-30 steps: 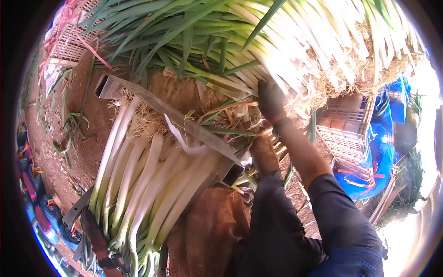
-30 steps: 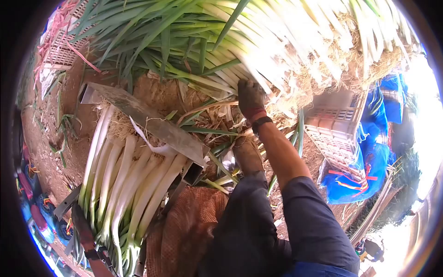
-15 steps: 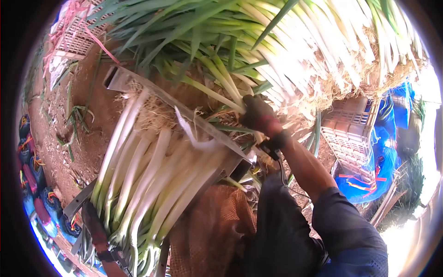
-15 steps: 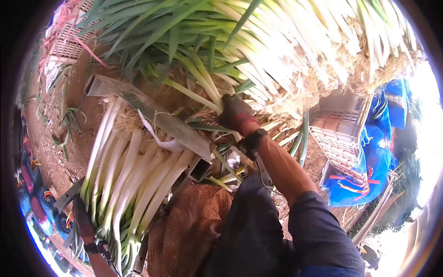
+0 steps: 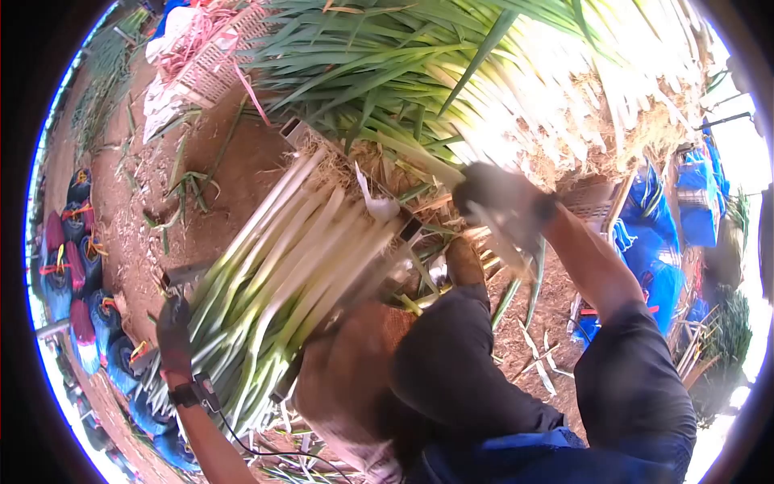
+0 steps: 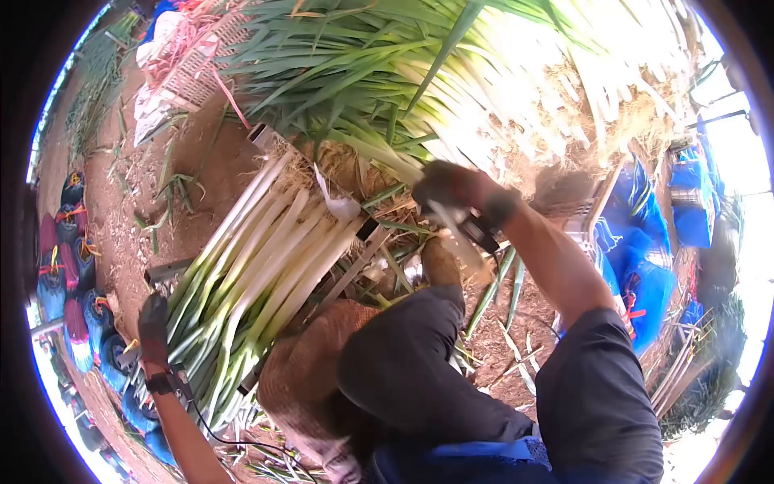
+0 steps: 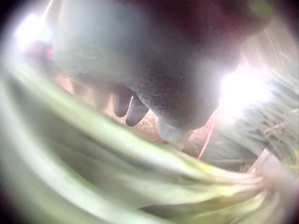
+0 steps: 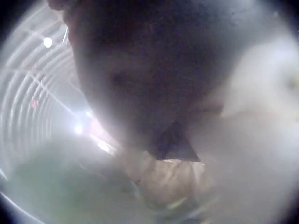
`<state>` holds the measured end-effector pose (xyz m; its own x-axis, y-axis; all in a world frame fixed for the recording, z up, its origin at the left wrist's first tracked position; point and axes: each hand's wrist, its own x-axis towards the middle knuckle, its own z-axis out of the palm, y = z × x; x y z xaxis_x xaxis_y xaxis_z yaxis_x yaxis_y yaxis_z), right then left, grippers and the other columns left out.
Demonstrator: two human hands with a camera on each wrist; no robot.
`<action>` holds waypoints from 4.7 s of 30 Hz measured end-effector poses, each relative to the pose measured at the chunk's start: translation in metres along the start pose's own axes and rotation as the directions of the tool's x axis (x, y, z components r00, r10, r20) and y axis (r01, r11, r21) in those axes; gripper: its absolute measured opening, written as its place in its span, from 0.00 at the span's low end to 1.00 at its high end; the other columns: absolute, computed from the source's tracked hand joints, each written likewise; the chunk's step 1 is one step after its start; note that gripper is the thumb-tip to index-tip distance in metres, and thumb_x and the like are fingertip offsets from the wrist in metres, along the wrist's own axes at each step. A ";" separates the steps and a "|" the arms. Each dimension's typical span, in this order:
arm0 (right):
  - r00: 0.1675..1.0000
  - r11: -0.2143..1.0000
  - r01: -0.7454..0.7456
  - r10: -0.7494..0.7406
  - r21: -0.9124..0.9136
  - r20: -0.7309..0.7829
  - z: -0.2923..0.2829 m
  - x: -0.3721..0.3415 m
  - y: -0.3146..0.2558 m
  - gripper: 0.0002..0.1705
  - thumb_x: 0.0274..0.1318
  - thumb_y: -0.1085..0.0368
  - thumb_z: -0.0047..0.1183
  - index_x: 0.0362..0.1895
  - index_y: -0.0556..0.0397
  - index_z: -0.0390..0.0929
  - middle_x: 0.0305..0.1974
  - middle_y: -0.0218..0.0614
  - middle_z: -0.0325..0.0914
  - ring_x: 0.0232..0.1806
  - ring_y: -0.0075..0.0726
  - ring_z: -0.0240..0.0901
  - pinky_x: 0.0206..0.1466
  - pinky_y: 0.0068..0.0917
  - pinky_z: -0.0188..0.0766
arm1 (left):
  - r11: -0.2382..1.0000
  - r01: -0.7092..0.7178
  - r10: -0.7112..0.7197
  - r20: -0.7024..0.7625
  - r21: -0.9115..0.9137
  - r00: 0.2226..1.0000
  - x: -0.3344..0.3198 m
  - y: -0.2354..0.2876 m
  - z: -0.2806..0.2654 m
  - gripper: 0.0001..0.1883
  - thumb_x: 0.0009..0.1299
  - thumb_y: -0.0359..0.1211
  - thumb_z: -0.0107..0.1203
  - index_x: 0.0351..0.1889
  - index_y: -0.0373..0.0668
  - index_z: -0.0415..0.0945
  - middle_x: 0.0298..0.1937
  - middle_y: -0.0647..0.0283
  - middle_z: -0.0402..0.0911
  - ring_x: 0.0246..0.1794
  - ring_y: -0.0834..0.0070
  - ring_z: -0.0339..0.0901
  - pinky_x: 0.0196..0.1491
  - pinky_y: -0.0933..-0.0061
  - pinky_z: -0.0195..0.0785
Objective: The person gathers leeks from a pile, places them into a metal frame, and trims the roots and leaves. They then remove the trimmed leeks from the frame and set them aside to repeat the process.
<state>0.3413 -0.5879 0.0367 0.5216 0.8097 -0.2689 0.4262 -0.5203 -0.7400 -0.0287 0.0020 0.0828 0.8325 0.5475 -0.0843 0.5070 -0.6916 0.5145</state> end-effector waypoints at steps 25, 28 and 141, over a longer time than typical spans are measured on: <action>0.863 0.579 -0.343 0.505 0.739 0.004 0.058 -0.221 -0.124 0.20 0.66 0.56 0.56 0.49 0.63 0.79 0.36 0.43 0.84 0.31 0.33 0.83 0.36 0.30 0.82 | 0.746 0.224 0.219 0.548 -0.627 0.807 -0.185 0.400 0.283 0.14 0.77 0.39 0.51 0.54 0.43 0.80 0.40 0.54 0.87 0.38 0.62 0.84 0.42 0.63 0.77; 0.876 0.754 -0.357 0.475 0.551 -0.082 0.071 -0.220 -0.127 0.26 0.68 0.51 0.57 0.54 0.63 0.77 0.44 0.43 0.82 0.43 0.30 0.79 0.50 0.30 0.78 | 0.726 0.243 0.143 0.487 -0.644 0.861 -0.190 0.408 0.288 0.18 0.69 0.44 0.62 0.43 0.37 0.82 0.33 0.54 0.85 0.30 0.65 0.80 0.37 0.65 0.73; 0.375 0.516 -0.268 0.834 0.813 -0.405 0.138 -0.049 0.154 0.17 0.65 0.56 0.57 0.51 0.53 0.81 0.43 0.39 0.82 0.45 0.42 0.77 0.50 0.37 0.72 | 0.717 0.018 0.092 -0.120 0.696 0.988 -0.116 0.064 0.128 0.09 0.71 0.33 0.51 0.35 0.37 0.76 0.36 0.51 0.76 0.42 0.51 0.75 0.48 0.49 0.68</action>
<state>0.2790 -0.6705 -0.1491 0.8505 -0.2399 -0.4682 -0.5213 -0.2649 -0.8112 -0.0643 -0.1658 0.0161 0.8429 0.5339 0.0669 0.5340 -0.8146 -0.2267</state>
